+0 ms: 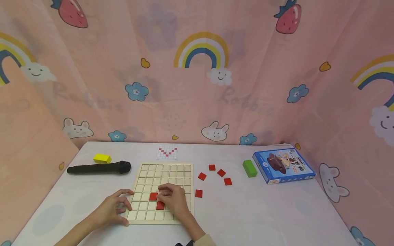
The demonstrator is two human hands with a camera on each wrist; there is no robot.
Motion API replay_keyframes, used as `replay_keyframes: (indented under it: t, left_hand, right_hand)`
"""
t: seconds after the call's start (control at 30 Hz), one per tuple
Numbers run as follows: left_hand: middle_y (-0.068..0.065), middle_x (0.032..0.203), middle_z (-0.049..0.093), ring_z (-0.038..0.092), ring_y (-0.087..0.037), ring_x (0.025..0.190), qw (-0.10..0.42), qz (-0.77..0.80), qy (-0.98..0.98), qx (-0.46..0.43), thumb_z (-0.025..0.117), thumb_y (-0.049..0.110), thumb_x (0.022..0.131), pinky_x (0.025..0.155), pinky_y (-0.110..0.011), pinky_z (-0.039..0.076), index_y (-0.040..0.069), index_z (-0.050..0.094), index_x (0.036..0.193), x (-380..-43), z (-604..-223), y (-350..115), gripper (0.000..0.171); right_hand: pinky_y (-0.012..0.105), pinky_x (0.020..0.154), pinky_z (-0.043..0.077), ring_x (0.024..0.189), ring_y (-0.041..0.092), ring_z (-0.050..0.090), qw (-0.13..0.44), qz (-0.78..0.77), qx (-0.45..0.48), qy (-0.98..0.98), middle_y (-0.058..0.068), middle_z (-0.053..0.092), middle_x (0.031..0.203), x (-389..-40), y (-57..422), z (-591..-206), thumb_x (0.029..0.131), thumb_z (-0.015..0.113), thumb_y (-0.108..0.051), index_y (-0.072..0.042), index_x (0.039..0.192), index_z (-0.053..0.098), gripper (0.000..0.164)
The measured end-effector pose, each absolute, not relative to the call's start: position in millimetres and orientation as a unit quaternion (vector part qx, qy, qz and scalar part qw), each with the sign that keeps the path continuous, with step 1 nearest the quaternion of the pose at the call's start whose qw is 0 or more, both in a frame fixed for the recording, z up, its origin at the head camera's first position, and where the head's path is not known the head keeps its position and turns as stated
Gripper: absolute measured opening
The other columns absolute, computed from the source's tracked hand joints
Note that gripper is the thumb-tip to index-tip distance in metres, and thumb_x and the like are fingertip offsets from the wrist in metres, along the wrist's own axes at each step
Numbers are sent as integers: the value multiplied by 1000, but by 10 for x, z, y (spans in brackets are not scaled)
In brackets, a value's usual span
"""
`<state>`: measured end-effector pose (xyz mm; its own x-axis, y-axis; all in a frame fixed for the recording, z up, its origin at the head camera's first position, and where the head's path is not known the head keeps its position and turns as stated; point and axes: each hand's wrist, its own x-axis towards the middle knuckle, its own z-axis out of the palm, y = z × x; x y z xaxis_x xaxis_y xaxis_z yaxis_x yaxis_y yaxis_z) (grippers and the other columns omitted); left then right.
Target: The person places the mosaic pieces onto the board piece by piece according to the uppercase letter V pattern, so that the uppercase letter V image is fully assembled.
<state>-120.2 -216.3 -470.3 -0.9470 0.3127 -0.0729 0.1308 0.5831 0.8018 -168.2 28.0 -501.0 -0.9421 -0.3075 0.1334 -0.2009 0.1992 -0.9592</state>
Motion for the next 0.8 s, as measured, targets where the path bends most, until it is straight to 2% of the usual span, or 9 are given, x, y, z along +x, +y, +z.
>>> replay_keyframes:
  t: [0.13,0.33,0.8]
  left_hand:
    - [-21,132,46,47,-49,116,103,437,885,125,91,4,50,80,-23,58,9,64,76,-1200,-4690,-2153,37]
    - [-21,132,46,47,-50,116,103,439,884,123,91,4,49,80,-23,58,8,64,75,-1193,-4683,-2144,38]
    - [-23,131,46,47,-50,115,99,434,885,135,91,6,50,79,-22,58,9,64,75,-1193,-4686,-2156,37]
  right_hand:
    - [18,74,58,85,13,68,49,-604,-144,783,7,70,103,-1690,347,-4993,80,76,-6,-3,105,70,26]
    - [20,77,58,87,15,68,57,-612,-123,779,7,70,105,-1707,506,-4977,81,76,-9,-4,107,70,26]
    - [17,77,57,86,18,66,16,-612,-100,784,12,69,102,-1727,1078,-4924,82,74,-3,0,105,69,24]
